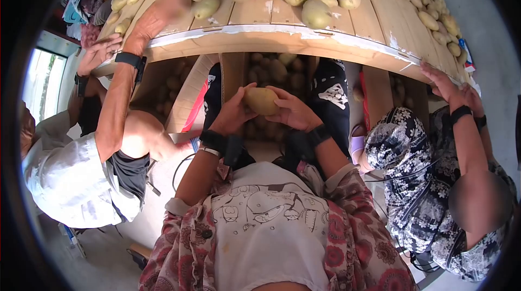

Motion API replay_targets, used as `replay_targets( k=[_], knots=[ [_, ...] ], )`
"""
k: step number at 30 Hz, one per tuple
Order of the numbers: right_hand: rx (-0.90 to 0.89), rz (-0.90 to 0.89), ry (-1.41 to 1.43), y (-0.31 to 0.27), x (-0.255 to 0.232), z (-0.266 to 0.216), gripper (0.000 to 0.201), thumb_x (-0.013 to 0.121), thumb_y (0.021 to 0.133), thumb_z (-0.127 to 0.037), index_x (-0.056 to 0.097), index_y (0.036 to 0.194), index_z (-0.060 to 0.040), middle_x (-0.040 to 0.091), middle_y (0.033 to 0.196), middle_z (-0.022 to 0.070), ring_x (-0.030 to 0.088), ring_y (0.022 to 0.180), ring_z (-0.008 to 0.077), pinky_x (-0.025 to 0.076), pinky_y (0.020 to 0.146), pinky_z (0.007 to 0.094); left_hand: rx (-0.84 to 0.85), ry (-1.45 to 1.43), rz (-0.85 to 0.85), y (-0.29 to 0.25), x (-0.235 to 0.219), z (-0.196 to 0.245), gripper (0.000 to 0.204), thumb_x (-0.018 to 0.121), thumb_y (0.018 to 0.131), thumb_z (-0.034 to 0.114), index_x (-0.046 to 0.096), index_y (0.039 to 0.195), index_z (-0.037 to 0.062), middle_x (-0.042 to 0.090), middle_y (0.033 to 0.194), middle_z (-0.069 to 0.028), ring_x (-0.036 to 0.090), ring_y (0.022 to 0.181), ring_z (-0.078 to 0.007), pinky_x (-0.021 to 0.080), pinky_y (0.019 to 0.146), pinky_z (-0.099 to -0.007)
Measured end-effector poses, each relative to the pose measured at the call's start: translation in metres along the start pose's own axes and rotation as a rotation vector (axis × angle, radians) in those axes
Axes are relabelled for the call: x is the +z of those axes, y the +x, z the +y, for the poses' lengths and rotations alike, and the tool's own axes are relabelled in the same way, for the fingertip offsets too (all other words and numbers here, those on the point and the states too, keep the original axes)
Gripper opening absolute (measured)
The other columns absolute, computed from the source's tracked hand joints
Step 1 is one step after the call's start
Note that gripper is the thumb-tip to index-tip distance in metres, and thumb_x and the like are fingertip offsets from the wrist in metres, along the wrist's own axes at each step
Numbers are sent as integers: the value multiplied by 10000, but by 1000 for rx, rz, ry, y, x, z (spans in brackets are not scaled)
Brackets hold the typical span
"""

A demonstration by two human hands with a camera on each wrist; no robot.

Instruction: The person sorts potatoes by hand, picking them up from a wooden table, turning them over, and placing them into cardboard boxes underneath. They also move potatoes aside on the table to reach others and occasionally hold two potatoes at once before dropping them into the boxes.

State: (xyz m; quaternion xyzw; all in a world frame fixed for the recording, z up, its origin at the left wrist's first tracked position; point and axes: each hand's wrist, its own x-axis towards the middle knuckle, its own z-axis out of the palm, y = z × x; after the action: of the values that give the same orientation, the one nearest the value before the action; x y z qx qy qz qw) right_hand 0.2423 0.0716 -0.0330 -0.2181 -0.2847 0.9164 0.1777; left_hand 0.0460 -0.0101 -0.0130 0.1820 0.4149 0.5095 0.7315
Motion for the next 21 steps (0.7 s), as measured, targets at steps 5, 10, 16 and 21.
replay_targets(
  k=[5, 10, 16, 21],
  knots=[
    [-98, -27, 43, 3, -4, 6, 483, 520, 913, -222, 392, 1352, -65, 507, 1273, 116, 485, 1180, 244, 420, 955, 385, -59, -66, 49, 5, -5, -3, 517, 361, 958, 477, 362, 1356, 147, 421, 1328, -80, 460, 1192, -242, 397, 974, -425],
    [-192, -84, 100, 5, -12, 5, 469, 471, 937, -259, 391, 1347, -47, 456, 1344, 135, 465, 1203, 249, 355, 1012, 398, -94, 192, 58, 0, 2, -3, 481, 463, 932, 421, 410, 1276, 88, 491, 1225, -73, 534, 1091, -219, 469, 878, -382],
    [-85, -15, 158, -12, 3, -11, 418, 392, 966, -250, 399, 1335, -55, 435, 1367, 141, 443, 1224, 240, 353, 1010, 372, -127, 150, -4, 0, 2, 1, 489, 543, 901, 386, 408, 1276, 105, 492, 1199, -65, 539, 1068, -213, 509, 822, -363],
    [5, 21, -46, -23, 27, -31, 400, 407, 960, -258, 437, 1293, -39, 453, 1343, 116, 432, 1227, 225, 347, 1013, 371, -171, 79, -149, -4, 2, 6, 437, 515, 911, 410, 446, 1248, 142, 520, 1213, -33, 538, 1090, -163, 470, 864, -339]
  ],
)
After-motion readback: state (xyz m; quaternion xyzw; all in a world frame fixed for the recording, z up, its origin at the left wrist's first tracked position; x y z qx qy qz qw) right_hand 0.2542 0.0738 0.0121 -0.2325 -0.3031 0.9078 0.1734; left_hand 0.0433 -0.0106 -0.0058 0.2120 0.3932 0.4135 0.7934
